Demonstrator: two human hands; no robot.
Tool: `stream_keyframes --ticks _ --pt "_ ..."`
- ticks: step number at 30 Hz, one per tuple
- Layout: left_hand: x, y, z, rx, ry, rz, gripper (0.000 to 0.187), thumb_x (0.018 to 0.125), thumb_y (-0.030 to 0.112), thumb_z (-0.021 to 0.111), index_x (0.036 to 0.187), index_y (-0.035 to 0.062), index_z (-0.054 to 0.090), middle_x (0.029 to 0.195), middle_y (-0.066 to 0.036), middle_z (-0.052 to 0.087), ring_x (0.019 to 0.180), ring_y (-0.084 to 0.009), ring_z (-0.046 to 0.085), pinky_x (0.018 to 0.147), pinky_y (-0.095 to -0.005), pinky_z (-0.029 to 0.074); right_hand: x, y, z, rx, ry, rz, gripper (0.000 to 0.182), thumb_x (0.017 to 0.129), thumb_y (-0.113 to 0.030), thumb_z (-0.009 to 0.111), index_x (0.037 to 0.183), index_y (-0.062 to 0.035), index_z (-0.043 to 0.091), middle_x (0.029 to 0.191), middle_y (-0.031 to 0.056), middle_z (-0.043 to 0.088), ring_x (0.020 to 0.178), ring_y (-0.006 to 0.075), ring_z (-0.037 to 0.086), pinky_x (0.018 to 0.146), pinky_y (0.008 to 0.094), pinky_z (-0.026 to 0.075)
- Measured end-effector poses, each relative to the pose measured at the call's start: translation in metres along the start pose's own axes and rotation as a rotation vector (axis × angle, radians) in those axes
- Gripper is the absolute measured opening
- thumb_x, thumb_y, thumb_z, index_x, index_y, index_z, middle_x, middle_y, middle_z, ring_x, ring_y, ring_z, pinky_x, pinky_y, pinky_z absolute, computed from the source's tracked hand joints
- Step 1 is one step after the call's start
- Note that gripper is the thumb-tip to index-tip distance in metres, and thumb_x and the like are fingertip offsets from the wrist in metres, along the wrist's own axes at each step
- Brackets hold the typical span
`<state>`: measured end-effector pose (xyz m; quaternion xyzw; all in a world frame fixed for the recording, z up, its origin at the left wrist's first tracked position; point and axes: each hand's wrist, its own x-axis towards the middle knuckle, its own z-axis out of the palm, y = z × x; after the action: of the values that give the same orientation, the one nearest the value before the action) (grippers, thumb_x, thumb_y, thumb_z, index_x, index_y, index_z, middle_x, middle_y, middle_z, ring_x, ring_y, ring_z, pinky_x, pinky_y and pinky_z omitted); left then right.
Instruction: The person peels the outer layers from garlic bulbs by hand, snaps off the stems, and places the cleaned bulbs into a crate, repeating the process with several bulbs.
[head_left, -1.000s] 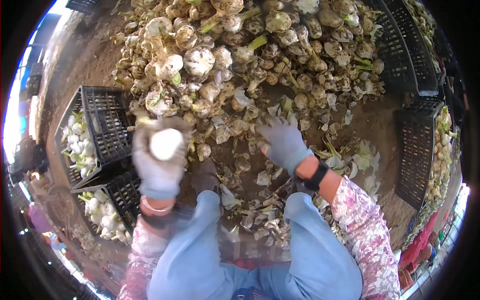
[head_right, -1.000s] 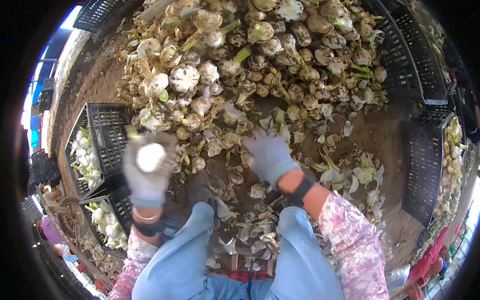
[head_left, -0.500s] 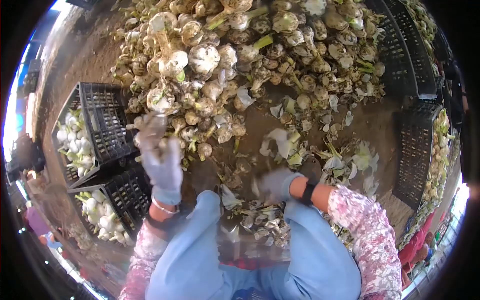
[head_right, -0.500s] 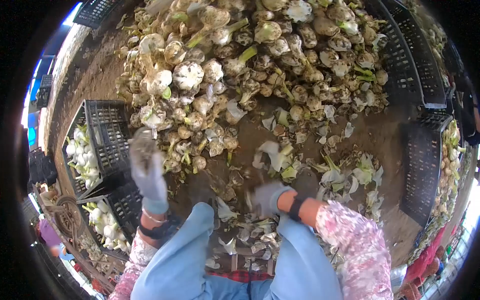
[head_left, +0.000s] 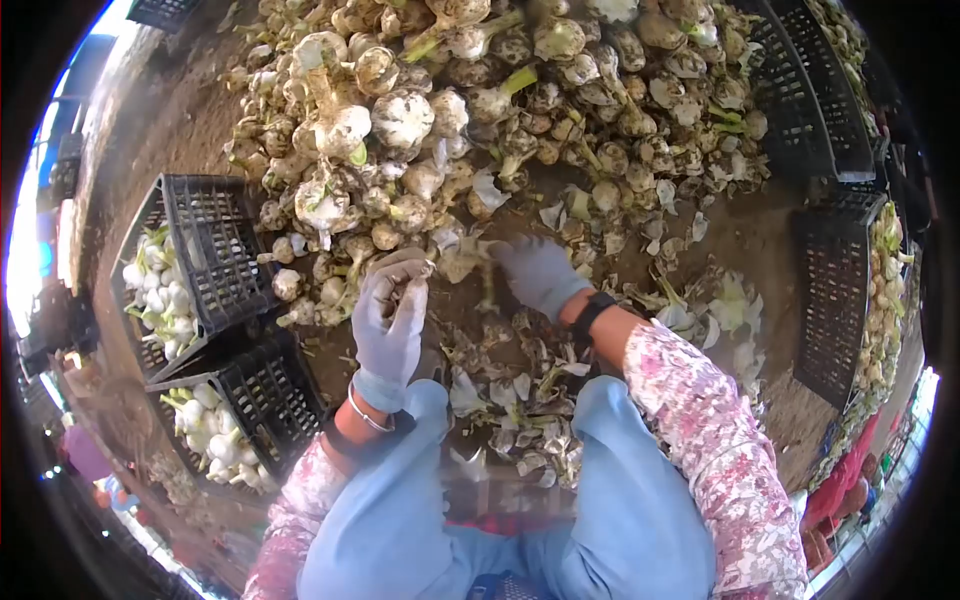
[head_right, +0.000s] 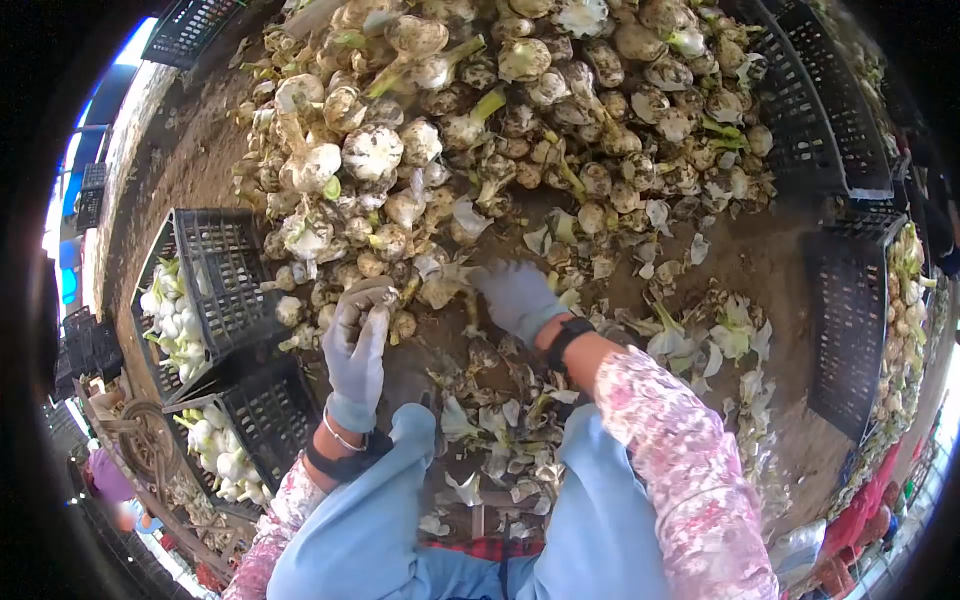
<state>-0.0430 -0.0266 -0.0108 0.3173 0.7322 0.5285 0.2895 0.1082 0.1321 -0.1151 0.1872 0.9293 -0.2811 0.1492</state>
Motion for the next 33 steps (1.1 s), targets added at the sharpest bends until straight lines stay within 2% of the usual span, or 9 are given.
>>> stream_keyframes --ticks 5,9,18,21,22,25,26,30,33 --pt "-0.007 -0.015 0.005 -0.054 0.020 -0.111 0.017 0.092 0.004 0.059 0.107 -0.0021 0.064 0.115 -0.012 0.062 0.104 -0.0196 0.058 0.093 -0.0305 0.044 -0.021 -0.023 -0.010 -0.155 0.265 -0.200 0.047 0.084 -0.009 0.055 0.129 -0.0238 0.055 0.120 0.0136 0.058 0.099 0.0339 0.063 0.077 0.0434 0.053" --pt "-0.006 0.000 0.008 0.069 -0.070 -0.039 0.020 0.092 0.004 0.058 0.111 -0.0022 0.063 0.113 -0.011 0.063 0.105 -0.0196 0.058 0.093 -0.0309 0.044 0.003 -0.029 -0.001 -0.218 0.052 -0.294 0.052 0.085 -0.007 0.054 0.133 -0.0276 0.053 0.126 0.0169 0.054 0.099 0.0333 0.063 0.076 0.0422 0.053" --pt "-0.010 -0.018 0.002 0.004 -0.091 -0.158 0.028 0.094 0.006 0.057 0.121 -0.0016 0.059 0.121 -0.009 0.059 0.107 -0.0157 0.058 0.091 -0.0275 0.047 -0.007 0.017 0.029 0.155 0.117 0.036 0.059 0.084 -0.021 0.065 0.140 -0.0155 0.046 0.129 0.0173 0.056 0.105 0.0324 0.062 0.086 0.0383 0.052" --pt "-0.010 -0.004 0.009 -0.053 -0.169 -0.185 0.034 0.093 0.007 0.060 0.126 -0.0017 0.055 0.127 -0.012 0.057 0.113 -0.0190 0.058 0.096 -0.0308 0.046 -0.030 -0.008 -0.014 1.451 0.209 0.419 0.055 0.091 -0.026 0.060 0.139 -0.0061 0.044 0.129 0.0138 0.057 0.105 0.0265 0.063 0.089 0.0359 0.052" --pt "-0.007 -0.007 0.009 0.193 -0.246 0.070 0.045 0.092 0.010 0.063 0.133 -0.0009 0.049 0.133 -0.014 0.054 0.118 -0.0236 0.056 0.101 -0.0352 0.044 -0.045 -0.016 -0.032 1.825 0.020 0.356 0.050 0.095 -0.030 0.056 0.136 -0.0022 0.044 0.124 0.0096 0.060 0.105 0.0203 0.062 0.090 0.0334 0.053" --pt "-0.013 -0.014 0.023 0.241 -0.338 0.079 0.063 0.089 0.016 0.068 0.143 -0.0001 0.039 0.137 -0.016 0.050 0.122 -0.0262 0.054 0.105 -0.0371 0.042 -0.051 -0.049 -0.028 2.202 -0.074 0.191 0.044 0.096 -0.027 0.060 0.133 -0.0087 0.047 0.120 0.0063 0.062 0.095 0.0159 0.064 0.085 0.0366 0.053" --pt "-0.019 -0.022 0.027 -0.072 -0.317 -0.169 0.066 0.087 0.015 0.071 0.142 -0.0011 0.039 0.134 -0.014 0.051 0.119 -0.0223 0.055 0.103 -0.0338 0.043 -0.053 -0.060 -0.031 2.158 -0.051 0.344 0.043 0.096 -0.032 0.062 0.130 -0.0078 0.051 0.112 0.0043 0.064 0.088 0.0143 0.063 0.080 0.0328 0.053" --pt "-0.011 -0.004 0.020 -0.068 -0.189 -0.237 0.064 0.082 0.014 0.075 0.136 -0.0027 0.044 0.126 -0.011 0.056 0.111 -0.0170 0.056 0.100 -0.0304 0.043 -0.059 -0.049 -0.049 1.402 0.092 0.408 0.045 0.093 -0.035 0.068 0.122 -0.0020 0.058 0.101 0.0019 0.066 0.085 0.0089 0.061 0.073 0.0240 0.052" --pt "-0.011 0.007 0.030 -0.109 -0.103 -0.166 0.062 0.077 0.010 0.079 0.129 -0.0047 0.050 0.118 -0.011 0.060 0.109 -0.0138 0.055 0.096 -0.0287 0.045 -0.067 -0.057 -0.058 1.671 0.199 0.399 0.042 0.094 -0.031 0.068 0.122 -0.0012 0.058 0.100 0.0013 0.066 0.086 0.0079 0.060 0.075 0.0230 0.050"
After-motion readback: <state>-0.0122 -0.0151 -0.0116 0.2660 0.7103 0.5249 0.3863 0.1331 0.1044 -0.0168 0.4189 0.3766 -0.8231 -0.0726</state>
